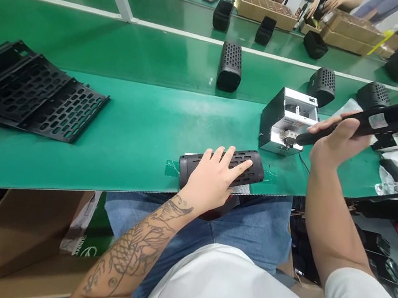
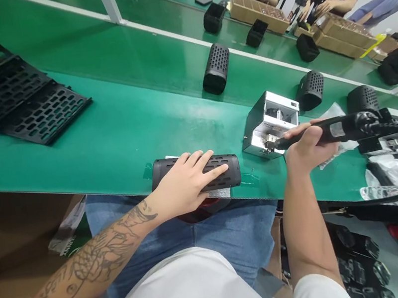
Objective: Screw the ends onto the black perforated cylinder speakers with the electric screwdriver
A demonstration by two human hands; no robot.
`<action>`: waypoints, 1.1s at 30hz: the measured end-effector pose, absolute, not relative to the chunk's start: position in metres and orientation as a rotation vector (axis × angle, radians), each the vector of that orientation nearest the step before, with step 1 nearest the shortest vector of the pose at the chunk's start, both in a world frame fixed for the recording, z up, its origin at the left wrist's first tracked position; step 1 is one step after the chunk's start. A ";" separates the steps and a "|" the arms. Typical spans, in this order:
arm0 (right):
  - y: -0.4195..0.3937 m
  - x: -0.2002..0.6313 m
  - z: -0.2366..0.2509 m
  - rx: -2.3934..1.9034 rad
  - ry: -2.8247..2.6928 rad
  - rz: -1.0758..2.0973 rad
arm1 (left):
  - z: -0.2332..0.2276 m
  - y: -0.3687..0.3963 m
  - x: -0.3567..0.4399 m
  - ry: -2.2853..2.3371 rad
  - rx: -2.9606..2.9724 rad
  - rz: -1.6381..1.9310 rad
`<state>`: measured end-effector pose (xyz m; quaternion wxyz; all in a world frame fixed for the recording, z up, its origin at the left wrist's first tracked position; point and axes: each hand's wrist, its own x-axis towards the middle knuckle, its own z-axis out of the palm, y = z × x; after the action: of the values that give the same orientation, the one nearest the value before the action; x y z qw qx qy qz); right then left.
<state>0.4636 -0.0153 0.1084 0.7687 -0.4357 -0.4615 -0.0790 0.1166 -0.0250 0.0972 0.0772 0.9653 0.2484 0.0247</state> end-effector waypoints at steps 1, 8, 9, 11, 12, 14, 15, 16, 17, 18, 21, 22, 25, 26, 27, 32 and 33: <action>-0.014 0.465 0.105 -0.972 -0.985 -0.169 | 0.098 -0.023 0.114 0.747 2.886 0.082; -0.053 0.445 0.126 -1.047 -0.977 0.066 | 0.099 -0.009 0.094 0.899 2.813 0.069; -0.063 0.437 0.133 -1.034 -0.967 0.132 | 0.099 -0.008 0.094 0.909 2.795 0.045; -0.082 0.417 0.144 -0.959 -0.982 0.294 | 0.100 -0.008 0.095 0.918 2.765 0.011; -0.091 0.405 0.148 -0.899 -1.022 0.386 | 0.101 -0.009 0.095 0.919 2.757 0.004; -0.104 0.375 0.151 -0.780 -1.138 0.585 | 0.103 -0.010 0.097 0.926 2.751 -0.006; -0.109 0.360 0.152 -0.712 -1.186 0.646 | 0.104 -0.010 0.097 0.929 2.750 -0.012; -0.111 0.345 0.151 -0.667 -1.218 0.692 | 0.104 -0.010 0.098 0.931 2.750 -0.016; -0.111 0.332 0.150 -0.629 -1.248 0.723 | 0.105 -0.011 0.098 0.932 2.750 -0.015; -0.108 0.321 0.149 -0.611 -1.278 0.744 | 0.105 -0.011 0.098 0.932 2.752 -0.008; -0.093 0.303 0.146 -0.590 -1.391 0.776 | 0.103 -0.011 0.097 0.928 2.761 0.029; -0.087 0.300 0.145 -0.577 -1.414 0.774 | 0.102 -0.011 0.097 0.929 2.761 0.039; -0.073 0.295 0.142 -0.566 -1.416 0.778 | 0.100 -0.011 0.098 0.928 2.752 0.062; -0.071 0.293 0.141 -0.580 -1.408 0.788 | 0.100 -0.011 0.098 0.924 2.750 0.066; -0.069 0.290 0.140 -0.594 -1.402 0.797 | 0.100 -0.011 0.098 0.918 2.750 0.066; -0.069 0.281 0.137 -0.635 -1.374 0.822 | 0.102 -0.012 0.099 0.916 2.758 0.035; -0.069 0.281 0.136 -0.630 -1.377 0.836 | 0.102 -0.012 0.100 0.918 2.754 0.027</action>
<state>0.2811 -0.0691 0.1355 0.6489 -0.2770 -0.6057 0.3679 0.0999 -0.0116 0.1024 0.1188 0.9420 0.3138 0.0091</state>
